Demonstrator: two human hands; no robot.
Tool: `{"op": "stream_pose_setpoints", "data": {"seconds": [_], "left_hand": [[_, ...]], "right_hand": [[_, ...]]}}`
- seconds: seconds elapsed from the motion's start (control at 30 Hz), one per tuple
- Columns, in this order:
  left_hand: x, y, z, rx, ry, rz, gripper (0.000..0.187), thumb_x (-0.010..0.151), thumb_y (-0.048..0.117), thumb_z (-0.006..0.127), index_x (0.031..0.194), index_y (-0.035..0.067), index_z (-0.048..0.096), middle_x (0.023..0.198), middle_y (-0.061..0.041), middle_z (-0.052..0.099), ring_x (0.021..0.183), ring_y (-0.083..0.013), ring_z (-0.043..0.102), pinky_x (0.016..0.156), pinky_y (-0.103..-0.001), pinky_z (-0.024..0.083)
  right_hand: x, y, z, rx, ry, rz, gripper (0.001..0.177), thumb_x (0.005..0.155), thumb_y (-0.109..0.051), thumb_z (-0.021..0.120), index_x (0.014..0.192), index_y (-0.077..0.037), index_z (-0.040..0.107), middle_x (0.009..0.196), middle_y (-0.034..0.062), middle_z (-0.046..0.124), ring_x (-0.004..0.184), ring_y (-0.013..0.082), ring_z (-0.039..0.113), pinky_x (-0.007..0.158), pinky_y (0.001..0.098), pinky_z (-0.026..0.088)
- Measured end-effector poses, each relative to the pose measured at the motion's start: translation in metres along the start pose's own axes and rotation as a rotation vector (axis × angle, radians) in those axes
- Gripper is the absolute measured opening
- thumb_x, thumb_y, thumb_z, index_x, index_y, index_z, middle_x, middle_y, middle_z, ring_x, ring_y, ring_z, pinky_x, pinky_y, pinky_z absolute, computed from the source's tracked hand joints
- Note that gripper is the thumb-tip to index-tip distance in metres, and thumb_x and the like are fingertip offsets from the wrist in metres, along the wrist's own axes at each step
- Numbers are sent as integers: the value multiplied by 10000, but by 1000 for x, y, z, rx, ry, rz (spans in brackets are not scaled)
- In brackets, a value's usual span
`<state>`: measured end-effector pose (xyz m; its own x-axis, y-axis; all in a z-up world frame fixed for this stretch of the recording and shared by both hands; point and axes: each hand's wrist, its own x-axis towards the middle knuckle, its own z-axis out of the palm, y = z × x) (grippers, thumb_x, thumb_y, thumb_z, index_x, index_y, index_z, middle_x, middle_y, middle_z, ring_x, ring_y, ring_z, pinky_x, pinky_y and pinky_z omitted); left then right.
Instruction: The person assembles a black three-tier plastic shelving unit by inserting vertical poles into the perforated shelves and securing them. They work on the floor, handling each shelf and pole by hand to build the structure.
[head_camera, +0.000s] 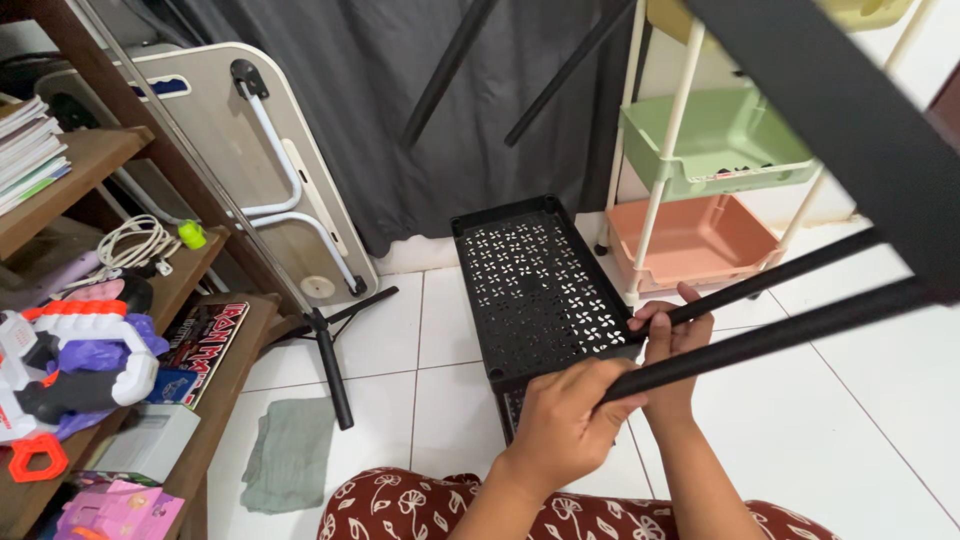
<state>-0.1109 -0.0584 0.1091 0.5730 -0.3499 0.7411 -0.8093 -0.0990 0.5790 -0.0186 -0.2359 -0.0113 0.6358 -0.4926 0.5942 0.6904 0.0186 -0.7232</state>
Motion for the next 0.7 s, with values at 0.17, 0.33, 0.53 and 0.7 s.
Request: {"op": "stream_pose_setpoints", "data": {"seconds": [0.17, 0.33, 0.53, 0.7], "left_hand": [[18, 17, 5, 158, -58, 119, 227, 946, 197, 758, 1121, 65, 698, 846, -61, 684, 682, -225, 686, 629, -327, 538], [38, 29, 16, 256, -108, 225, 209, 951, 211, 761, 1097, 84, 682, 916, -79, 701, 756, -227, 705, 681, -329, 560], [61, 37, 36, 345, -150, 328, 221, 949, 222, 746, 1088, 61, 683, 805, -78, 649, 683, -221, 685, 623, -323, 540], [74, 34, 58, 427, -253, 348, 100, 910, 104, 721, 893, 55, 637, 763, -77, 650, 677, -227, 684, 585, -362, 509]], "right_hand": [[8, 7, -4, 285, -46, 38, 256, 1083, -6, 500, 1300, -72, 382, 1087, 133, 611, 957, 185, 609, 937, 349, 545], [8, -7, 1, 411, 79, 212, 208, 1064, -45, 552, 1205, -101, 409, 1102, 153, 635, 1008, 228, 645, 962, 383, 552], [6, -45, 15, 379, 54, 347, 156, 1093, -150, 540, 1204, -70, 466, 1199, 161, 641, 1115, 229, 632, 969, 345, 498], [7, -53, 16, 466, -26, 504, 311, 1062, -232, 505, 1251, 0, 589, 1291, 151, 649, 1257, 205, 618, 1080, 317, 482]]}}
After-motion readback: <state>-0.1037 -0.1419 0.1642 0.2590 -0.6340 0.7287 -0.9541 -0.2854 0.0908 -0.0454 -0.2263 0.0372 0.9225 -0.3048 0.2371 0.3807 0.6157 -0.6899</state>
